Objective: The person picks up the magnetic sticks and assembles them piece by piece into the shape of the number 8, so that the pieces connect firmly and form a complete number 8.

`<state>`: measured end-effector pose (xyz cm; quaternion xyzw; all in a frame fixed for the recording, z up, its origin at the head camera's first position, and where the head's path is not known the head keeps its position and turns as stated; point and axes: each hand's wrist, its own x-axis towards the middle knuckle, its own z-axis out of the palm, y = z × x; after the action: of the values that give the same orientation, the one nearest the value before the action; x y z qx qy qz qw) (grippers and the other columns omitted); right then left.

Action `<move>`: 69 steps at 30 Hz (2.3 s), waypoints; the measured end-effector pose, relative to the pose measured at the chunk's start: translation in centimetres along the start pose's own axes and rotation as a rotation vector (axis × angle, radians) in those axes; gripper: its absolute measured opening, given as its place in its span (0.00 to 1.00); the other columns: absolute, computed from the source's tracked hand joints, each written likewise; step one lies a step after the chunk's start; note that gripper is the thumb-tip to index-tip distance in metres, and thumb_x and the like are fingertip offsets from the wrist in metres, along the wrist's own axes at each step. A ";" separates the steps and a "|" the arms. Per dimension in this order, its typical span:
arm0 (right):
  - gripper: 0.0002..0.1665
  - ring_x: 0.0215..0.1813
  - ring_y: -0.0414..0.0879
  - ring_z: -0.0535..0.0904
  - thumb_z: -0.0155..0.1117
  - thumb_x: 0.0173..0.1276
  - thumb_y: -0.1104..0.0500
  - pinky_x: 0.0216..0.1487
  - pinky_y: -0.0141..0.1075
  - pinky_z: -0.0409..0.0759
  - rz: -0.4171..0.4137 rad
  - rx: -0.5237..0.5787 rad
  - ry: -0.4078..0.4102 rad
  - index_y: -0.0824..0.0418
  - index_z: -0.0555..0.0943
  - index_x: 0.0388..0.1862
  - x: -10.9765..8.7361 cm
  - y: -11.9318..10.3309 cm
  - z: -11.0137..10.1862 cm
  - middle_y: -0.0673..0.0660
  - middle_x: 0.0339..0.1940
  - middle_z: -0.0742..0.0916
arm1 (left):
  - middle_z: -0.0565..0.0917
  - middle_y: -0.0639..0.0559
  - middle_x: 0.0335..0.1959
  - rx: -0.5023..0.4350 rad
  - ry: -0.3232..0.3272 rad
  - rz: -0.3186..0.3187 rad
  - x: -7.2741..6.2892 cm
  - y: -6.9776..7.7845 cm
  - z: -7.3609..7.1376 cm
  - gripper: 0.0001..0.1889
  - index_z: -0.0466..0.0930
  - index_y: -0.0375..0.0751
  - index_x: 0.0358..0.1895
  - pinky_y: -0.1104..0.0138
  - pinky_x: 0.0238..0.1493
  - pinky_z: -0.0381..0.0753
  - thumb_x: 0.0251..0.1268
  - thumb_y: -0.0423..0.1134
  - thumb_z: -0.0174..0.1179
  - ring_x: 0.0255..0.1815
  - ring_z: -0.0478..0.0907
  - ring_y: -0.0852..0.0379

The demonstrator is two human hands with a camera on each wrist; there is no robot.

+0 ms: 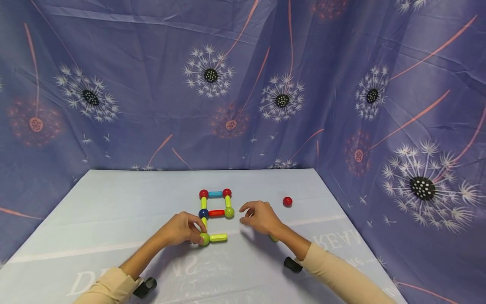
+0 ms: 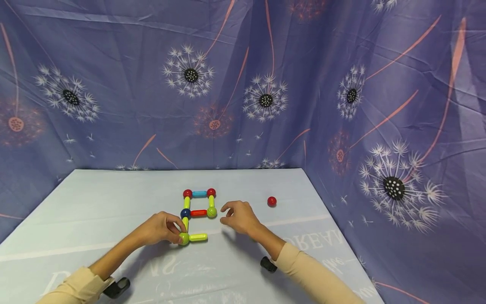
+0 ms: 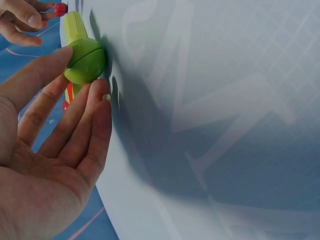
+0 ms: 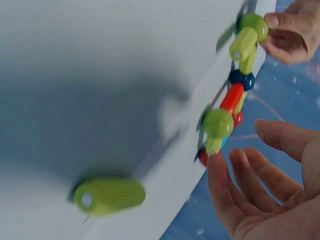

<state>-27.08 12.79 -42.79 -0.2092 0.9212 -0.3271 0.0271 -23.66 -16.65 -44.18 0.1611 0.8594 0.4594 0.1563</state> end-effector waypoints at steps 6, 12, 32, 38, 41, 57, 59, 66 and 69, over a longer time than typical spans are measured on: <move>0.18 0.33 0.41 0.81 0.74 0.63 0.55 0.36 0.38 0.79 0.076 0.014 0.055 0.55 0.87 0.52 -0.5 1.3 -1.6 0.48 0.31 0.88 | 0.90 0.50 0.30 -0.003 0.003 -0.006 0.0 -0.2 0.1 0.12 0.89 0.41 0.38 0.63 0.31 0.79 0.49 0.33 0.77 0.30 0.83 0.58; 0.19 0.29 0.40 0.82 0.75 0.62 0.56 0.33 0.37 0.79 0.124 0.050 0.109 0.54 0.86 0.52 -1.0 3.1 -2.9 0.48 0.28 0.88 | 0.90 0.50 0.30 0.001 0.015 -0.009 0.0 -0.2 0.1 0.12 0.89 0.42 0.38 0.63 0.32 0.80 0.48 0.34 0.78 0.31 0.84 0.58; 0.24 0.31 0.43 0.82 0.75 0.61 0.57 0.36 0.38 0.78 0.174 -0.030 0.302 0.60 0.84 0.57 -1.8 8.2 -6.2 0.50 0.28 0.89 | 0.90 0.51 0.30 0.013 0.031 -0.030 -0.1 -0.2 0.2 0.12 0.90 0.43 0.37 0.64 0.32 0.79 0.48 0.34 0.78 0.31 0.83 0.58; 0.26 0.33 0.47 0.83 0.74 0.62 0.56 0.36 0.39 0.77 0.211 -0.061 0.320 0.60 0.82 0.59 -1.9 9.7 -6.7 0.53 0.29 0.89 | 0.89 0.50 0.30 0.005 0.031 -0.038 -0.2 -0.1 0.2 0.12 0.89 0.43 0.38 0.63 0.32 0.79 0.48 0.34 0.78 0.31 0.83 0.57; 0.26 0.33 0.48 0.83 0.74 0.62 0.55 0.35 0.39 0.77 0.228 -0.065 0.320 0.61 0.82 0.59 -2.0 10.3 -6.7 0.55 0.31 0.89 | 0.89 0.51 0.30 0.007 0.029 -0.039 -0.2 0.0 0.2 0.12 0.89 0.43 0.38 0.63 0.32 0.79 0.48 0.34 0.78 0.30 0.82 0.57; 0.31 0.38 0.55 0.85 0.74 0.62 0.54 0.41 0.49 0.80 0.254 -0.100 0.354 0.64 0.79 0.63 -1.3 12.3 -6.3 0.62 0.35 0.89 | 0.89 0.50 0.28 0.012 0.024 -0.005 -0.1 -0.1 0.1 0.12 0.89 0.42 0.38 0.63 0.30 0.79 0.48 0.35 0.79 0.29 0.83 0.58; 0.31 0.38 0.55 0.85 0.74 0.62 0.54 0.41 0.48 0.80 0.261 -0.093 0.357 0.64 0.79 0.63 -1.2 12.5 -6.2 0.63 0.35 0.89 | 0.89 0.50 0.29 0.009 0.022 -0.007 -0.1 0.0 0.1 0.12 0.89 0.42 0.38 0.63 0.30 0.79 0.48 0.35 0.78 0.29 0.83 0.58; 0.31 0.39 0.56 0.85 0.74 0.62 0.55 0.38 0.45 0.81 0.282 -0.077 0.357 0.65 0.79 0.62 -0.8 13.0 -5.8 0.66 0.39 0.90 | 0.89 0.50 0.28 0.013 0.022 -0.009 0.0 0.0 0.1 0.12 0.89 0.42 0.38 0.63 0.30 0.78 0.48 0.35 0.79 0.28 0.83 0.58; 0.30 0.38 0.56 0.86 0.74 0.62 0.55 0.38 0.45 0.81 0.285 -0.085 0.357 0.65 0.80 0.62 -0.6 13.2 -5.7 0.67 0.39 0.90 | 0.89 0.50 0.28 0.013 0.022 -0.010 0.0 0.0 0.1 0.12 0.89 0.42 0.38 0.63 0.30 0.78 0.48 0.35 0.79 0.29 0.83 0.58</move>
<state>-32.43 25.58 -46.47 -0.0166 0.9446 -0.3125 -0.0991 -23.63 -16.58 -44.21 0.1529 0.8649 0.4546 0.1479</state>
